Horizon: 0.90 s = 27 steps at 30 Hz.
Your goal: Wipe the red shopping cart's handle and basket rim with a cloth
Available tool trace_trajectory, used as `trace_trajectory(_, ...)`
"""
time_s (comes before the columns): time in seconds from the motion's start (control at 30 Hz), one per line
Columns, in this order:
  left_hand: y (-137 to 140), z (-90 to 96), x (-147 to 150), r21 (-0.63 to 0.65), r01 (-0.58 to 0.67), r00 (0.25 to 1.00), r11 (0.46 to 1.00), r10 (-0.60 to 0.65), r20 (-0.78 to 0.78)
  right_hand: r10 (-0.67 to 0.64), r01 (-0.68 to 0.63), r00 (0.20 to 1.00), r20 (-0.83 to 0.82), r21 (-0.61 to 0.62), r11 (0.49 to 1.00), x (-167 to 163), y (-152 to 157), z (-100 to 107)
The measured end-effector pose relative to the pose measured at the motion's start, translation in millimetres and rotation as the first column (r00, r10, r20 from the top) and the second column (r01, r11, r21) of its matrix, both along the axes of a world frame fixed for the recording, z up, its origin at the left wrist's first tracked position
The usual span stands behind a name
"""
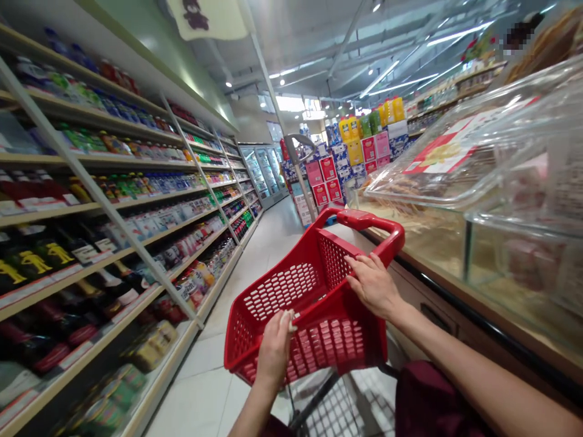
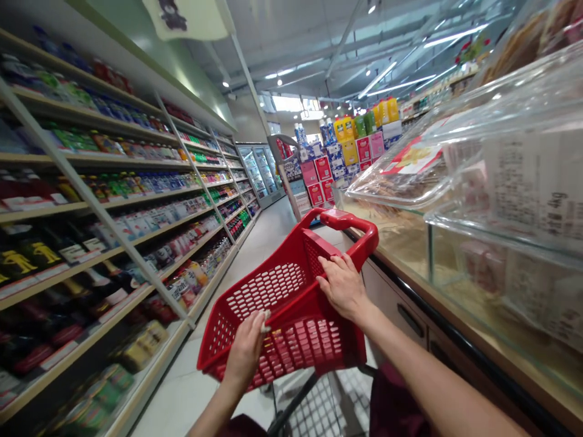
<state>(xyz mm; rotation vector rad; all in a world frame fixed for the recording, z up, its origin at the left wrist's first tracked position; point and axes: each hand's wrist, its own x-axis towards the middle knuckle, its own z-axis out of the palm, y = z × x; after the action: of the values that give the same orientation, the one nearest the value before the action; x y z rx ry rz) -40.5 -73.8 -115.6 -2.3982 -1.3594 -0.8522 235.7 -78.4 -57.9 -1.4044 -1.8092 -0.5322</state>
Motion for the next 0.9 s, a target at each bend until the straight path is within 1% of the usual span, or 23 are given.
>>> trace_trajectory(0.03,0,-0.2,-4,-0.005,-0.006,1.0,1.0,0.005,-0.007,-0.008,0.008,1.0,-0.004,0.001,1.0,-3,0,0)
trace_trajectory(0.07,0,0.8,1,-0.011,-0.002,1.0,1.0,0.002,-0.003,-0.015,0.015,1.0,-0.005,0.002,1.0,-6,-1,0)
trace_trajectory(0.1,2,2.6,14,-0.018,0.018,1.0,1.0,-0.018,0.005,-0.021,0.021,1.0,0.0,0.001,1.0,-9,-3,-1)
trace_trajectory(0.2,11,11.0,69,0.003,0.089,0.995,0.996,-0.089,0.051,-0.004,0.004,0.999,0.046,-0.009,1.0,-15,-8,-1)
trace_trajectory(0.23,13,12.7,81,0.016,0.101,0.993,0.995,-0.102,0.057,0.007,-0.007,0.998,0.067,-0.01,1.0,-14,-9,-2)
trace_trajectory(0.27,14,12.8,85,0.027,0.109,0.992,0.994,-0.111,0.054,0.016,-0.016,0.996,0.085,-0.01,1.0,-13,-10,-2)
trace_trajectory(0.3,14,10.6,80,0.032,0.115,0.992,0.993,-0.116,0.04,0.021,-0.021,0.995,0.099,-0.008,1.0,-12,-11,-2)
trace_trajectory(0.33,12,6.3,65,0.036,0.114,0.993,0.993,-0.115,0.021,0.02,-0.02,0.994,0.108,-0.006,1.0,-10,-11,-2)
trace_trajectory(0.4,6,-6.2,16,0.05,0.085,0.996,0.995,-0.085,-0.019,0.009,-0.009,0.993,0.117,0.002,1.0,-7,-11,-3)
trace_trajectory(0.47,-2,-18.2,-38,0.102,-0.012,1.0,0.995,0.013,-0.012,-0.012,0.011,0.993,0.115,0.011,1.0,-10,-12,-5)
trace_trajectory(0.5,-5,-22.5,-58,0.131,-0.061,0.998,0.989,0.063,-0.005,-0.029,0.027,0.994,0.109,0.015,1.0,-13,-13,-6)
trace_trajectory(0.53,-7,-25.5,-70,0.166,-0.101,0.995,0.981,0.1,0.015,-0.047,0.045,0.994,0.104,0.017,0.999,-18,-14,-8)
trace_trajectory(0.57,-9,-27.2,-72,0.185,-0.125,0.992,0.975,0.122,0.027,-0.059,0.058,0.993,0.101,0.017,0.998,-24,-16,-10)
trace_trajectory(0.6,-9,-27.6,-65,0.195,-0.133,0.991,0.972,0.128,0.035,-0.062,0.06,0.993,0.101,0.018,0.998,-31,-19,-12)
trace_trajectory(0.63,-9,-26.8,-50,0.192,-0.127,0.992,0.973,0.122,0.04,-0.053,0.052,0.993,0.105,0.02,0.998,-37,-21,-14)
trace_trajectory(0.73,-4,-19.5,11,0.184,-0.053,0.999,0.982,0.051,0.016,0.01,-0.014,0.993,0.118,0.035,0.999,-47,-25,-23)
trace_trajectory(0.77,-2,-16.9,25,0.186,-0.053,0.999,0.981,0.05,0.022,0.027,-0.032,0.993,0.118,0.039,0.999,-46,-25,-25)
trace_trajectory(0.8,-2,-15.4,31,0.191,-0.027,1.0,0.981,0.026,0.009,0.041,-0.046,0.992,0.116,0.041,0.998,-44,-25,-27)
trace_trajectory(0.83,-3,-15.6,28,0.195,-0.002,1.0,0.981,0.004,-0.007,0.052,-0.057,0.992,0.116,0.041,0.998,-40,-23,-28)
trace_trajectory(0.87,-6,-17.5,16,0.197,0.021,1.0,0.98,-0.016,-0.025,0.061,-0.067,0.991,0.115,0.042,0.997,-36,-22,-28)
trace_trajectory(0.9,-10,-21.1,-5,0.197,0.039,0.999,0.98,-0.031,-0.042,0.069,-0.074,0.991,0.115,0.043,0.996,-32,-21,-28)
